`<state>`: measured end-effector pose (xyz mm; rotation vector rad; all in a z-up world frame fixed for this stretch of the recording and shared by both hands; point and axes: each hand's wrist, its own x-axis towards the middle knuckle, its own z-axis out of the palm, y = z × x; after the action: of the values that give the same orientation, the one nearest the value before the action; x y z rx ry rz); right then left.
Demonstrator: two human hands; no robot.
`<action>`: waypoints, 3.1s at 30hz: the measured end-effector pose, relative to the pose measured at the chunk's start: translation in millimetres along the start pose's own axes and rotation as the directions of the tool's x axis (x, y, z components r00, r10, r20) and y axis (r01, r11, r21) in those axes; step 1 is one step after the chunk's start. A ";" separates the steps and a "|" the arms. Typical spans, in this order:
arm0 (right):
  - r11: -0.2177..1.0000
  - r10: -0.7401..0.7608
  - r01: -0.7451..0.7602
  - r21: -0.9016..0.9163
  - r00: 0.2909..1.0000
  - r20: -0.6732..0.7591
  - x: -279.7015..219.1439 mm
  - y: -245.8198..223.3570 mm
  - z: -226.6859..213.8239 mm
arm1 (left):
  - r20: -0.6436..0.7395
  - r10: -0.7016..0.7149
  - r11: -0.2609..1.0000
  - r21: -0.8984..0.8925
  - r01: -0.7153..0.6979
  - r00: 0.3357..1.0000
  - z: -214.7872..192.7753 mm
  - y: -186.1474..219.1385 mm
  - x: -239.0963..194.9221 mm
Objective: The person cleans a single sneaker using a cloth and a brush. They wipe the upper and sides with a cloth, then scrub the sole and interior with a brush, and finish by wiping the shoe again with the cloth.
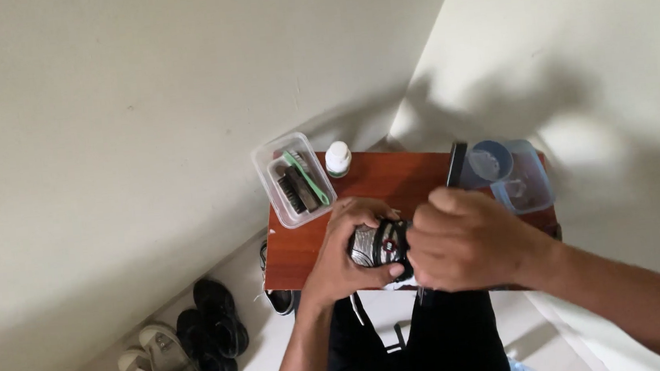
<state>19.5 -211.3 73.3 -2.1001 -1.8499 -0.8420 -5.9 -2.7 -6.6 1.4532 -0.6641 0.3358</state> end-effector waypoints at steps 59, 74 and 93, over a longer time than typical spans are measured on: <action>0.888 0.416 -0.394 -0.239 0.908 0.049 -36.1 2.2 -24.7 | 0.126 -0.216 0.976 0.050 0.211 0.968 -12.4 12.3 1.9; 0.940 0.324 -0.327 -0.095 0.945 -0.046 -16.2 6.3 -21.7 | 0.045 -0.153 0.988 0.006 0.153 0.987 -2.3 -3.2 0.2; 0.988 0.098 -0.100 -0.118 0.995 -0.024 -16.3 18.4 -17.9 | 0.003 -0.138 0.990 0.037 0.138 0.990 2.8 -13.4 1.4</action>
<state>31.6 -237.6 82.7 -2.2268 -1.7093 -0.9658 2.6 -7.3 -16.5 1.5265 -0.5614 0.2373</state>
